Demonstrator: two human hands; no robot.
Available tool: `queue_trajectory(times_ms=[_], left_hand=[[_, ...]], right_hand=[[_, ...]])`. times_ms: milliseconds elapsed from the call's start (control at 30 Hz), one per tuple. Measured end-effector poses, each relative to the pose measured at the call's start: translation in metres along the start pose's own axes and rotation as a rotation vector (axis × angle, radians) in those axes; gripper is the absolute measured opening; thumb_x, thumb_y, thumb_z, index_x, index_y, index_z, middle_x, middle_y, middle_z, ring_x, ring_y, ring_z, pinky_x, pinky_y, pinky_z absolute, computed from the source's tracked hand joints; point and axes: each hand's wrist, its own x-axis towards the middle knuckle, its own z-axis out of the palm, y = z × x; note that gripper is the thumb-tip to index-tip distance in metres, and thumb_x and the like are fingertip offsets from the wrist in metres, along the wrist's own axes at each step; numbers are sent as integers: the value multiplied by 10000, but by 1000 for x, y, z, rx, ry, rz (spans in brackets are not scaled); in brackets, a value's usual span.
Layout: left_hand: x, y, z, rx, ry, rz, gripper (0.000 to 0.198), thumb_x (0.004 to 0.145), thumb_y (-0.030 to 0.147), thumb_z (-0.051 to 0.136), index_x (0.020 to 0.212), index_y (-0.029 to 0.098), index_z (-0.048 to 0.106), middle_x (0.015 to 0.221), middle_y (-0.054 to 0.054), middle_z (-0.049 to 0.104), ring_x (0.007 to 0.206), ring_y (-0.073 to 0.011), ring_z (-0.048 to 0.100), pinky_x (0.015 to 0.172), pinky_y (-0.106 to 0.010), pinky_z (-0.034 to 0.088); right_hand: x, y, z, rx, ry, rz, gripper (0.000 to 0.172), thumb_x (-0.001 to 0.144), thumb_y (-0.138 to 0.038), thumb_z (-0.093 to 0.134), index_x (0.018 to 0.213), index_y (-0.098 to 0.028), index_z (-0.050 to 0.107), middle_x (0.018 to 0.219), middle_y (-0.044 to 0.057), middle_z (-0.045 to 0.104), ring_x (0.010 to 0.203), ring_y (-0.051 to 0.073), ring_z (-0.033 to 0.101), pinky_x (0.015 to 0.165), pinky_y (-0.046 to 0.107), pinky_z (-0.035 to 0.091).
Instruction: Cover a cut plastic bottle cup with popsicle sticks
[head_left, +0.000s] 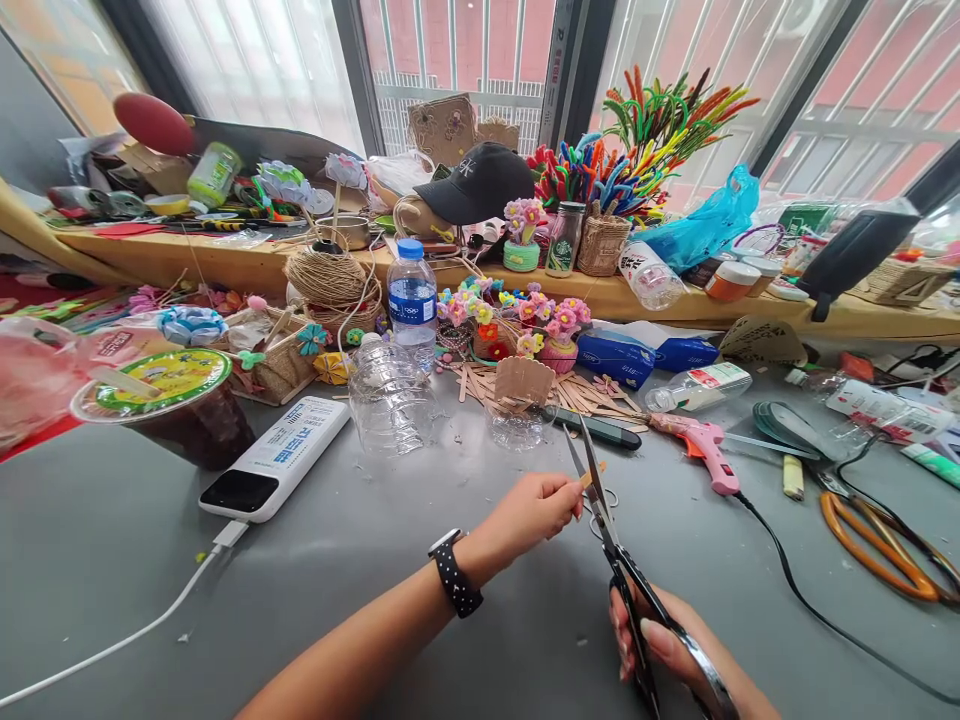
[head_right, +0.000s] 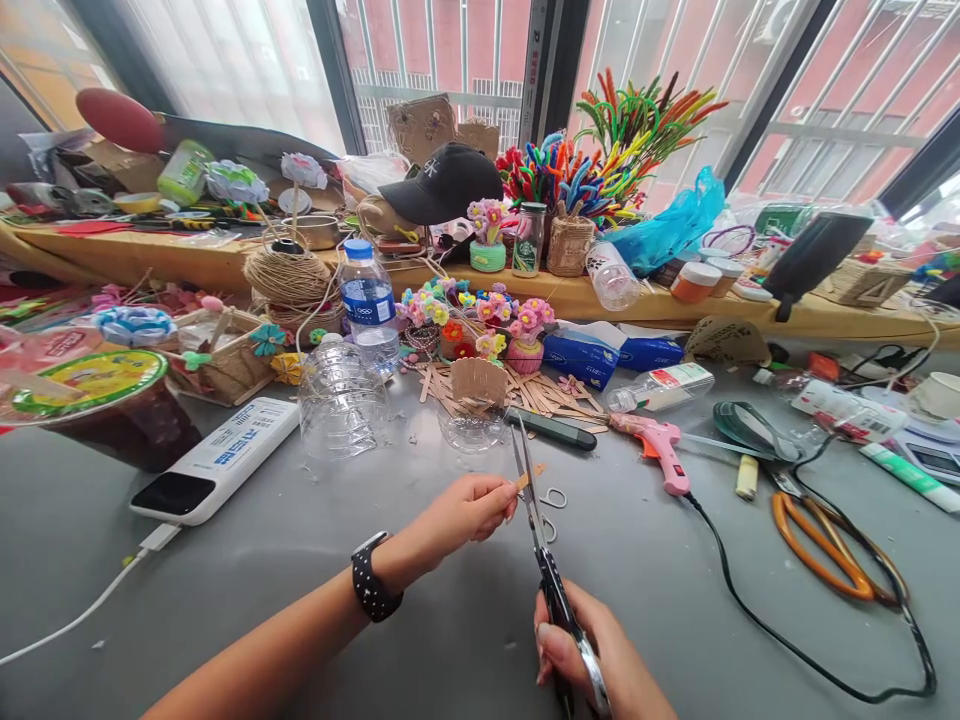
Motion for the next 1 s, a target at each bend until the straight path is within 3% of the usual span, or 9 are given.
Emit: queue_trajectory(times_ms=[200, 467, 767, 1000], left_hand=[[2, -2, 2, -109, -45, -20, 320, 737, 442, 438, 587, 160, 423, 450, 87, 273, 425, -45, 208, 443, -218, 160], [10, -14, 4, -148, -17, -37, 275, 746, 375, 429, 578, 157, 426, 436, 95, 255, 417, -44, 200, 441, -212, 162], [14, -21, 3, -179, 20, -86, 279, 732, 401, 432, 594, 159, 429, 430, 99, 242, 409, -43, 209, 438, -201, 180], [15, -22, 2, -193, 2, -104, 216, 740, 317, 416, 593, 158, 423, 430, 99, 247, 404, -39, 209, 432, -197, 175]], right_hand=[[4, 2, -3, 15, -43, 95, 497, 612, -655, 518, 678, -174, 409, 556, -27, 446, 485, 91, 453, 519, 257, 406], [1, -12, 2, 28, -41, 189, 467, 651, -616, 512, 684, -160, 416, 582, -24, 477, 499, 87, 504, 513, 232, 392], [9, 1, -4, 35, -28, 276, 422, 641, -564, 537, 615, -169, 391, 520, -48, 463, 405, 66, 478, 445, 217, 407], [10, 5, -4, 64, -26, 302, 427, 631, -564, 556, 628, -167, 400, 528, -36, 486, 414, 75, 494, 444, 218, 410]])
